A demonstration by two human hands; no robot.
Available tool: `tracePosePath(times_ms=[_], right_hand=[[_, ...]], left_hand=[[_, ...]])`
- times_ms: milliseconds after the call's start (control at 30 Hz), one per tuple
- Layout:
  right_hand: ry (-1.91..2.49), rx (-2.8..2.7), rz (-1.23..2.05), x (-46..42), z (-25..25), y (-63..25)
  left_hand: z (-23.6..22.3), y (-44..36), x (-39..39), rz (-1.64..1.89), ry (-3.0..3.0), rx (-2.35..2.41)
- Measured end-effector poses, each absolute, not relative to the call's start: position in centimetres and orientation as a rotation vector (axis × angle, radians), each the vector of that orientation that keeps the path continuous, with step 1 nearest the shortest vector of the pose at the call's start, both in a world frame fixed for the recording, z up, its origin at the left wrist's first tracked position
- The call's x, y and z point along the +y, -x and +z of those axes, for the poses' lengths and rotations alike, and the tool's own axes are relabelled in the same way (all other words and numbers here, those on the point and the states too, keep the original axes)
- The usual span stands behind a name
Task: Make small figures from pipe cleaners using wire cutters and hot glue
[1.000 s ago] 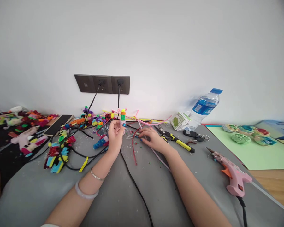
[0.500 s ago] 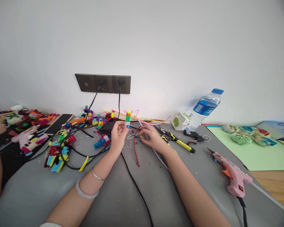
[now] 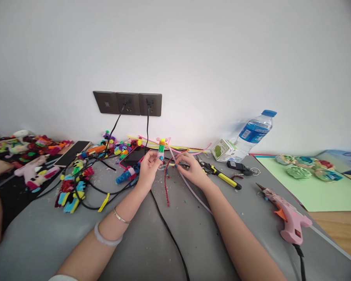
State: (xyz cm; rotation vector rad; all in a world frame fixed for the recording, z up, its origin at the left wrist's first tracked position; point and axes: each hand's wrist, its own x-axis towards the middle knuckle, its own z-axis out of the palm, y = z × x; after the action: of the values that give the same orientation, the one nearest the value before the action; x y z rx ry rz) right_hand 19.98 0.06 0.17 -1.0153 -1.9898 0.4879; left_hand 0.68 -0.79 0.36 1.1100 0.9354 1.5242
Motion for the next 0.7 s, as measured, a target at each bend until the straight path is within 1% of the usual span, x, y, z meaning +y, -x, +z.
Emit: tracePosePath(times_ms=[167,267,367,600,700], right_hand=[[1.051,-1.724,0.688,0.5,0.2,-20.4],[0.997,-1.599,0.867,0.8,-0.2,-20.5],[0.952,-1.481,0.976,1.1,-0.3,-20.6],[0.961,-1.125,1.042,1.4,-0.2,-20.9],[0.976,-1.06,1.014,1.5,-0.1,-21.0]], left_hand=[[0.3,-0.8,-0.8,1.455,-1.025,0.891],[0.3,-0.8,-0.9,1.389,-1.056,0.886],[0.1,-0.9,-1.0,1.279,-1.109,0.875],[-0.2,-1.2,-1.2,1.091,-1.159,0.917],[-0.3,-1.0,-1.2,1.042,-1.294,0.984]])
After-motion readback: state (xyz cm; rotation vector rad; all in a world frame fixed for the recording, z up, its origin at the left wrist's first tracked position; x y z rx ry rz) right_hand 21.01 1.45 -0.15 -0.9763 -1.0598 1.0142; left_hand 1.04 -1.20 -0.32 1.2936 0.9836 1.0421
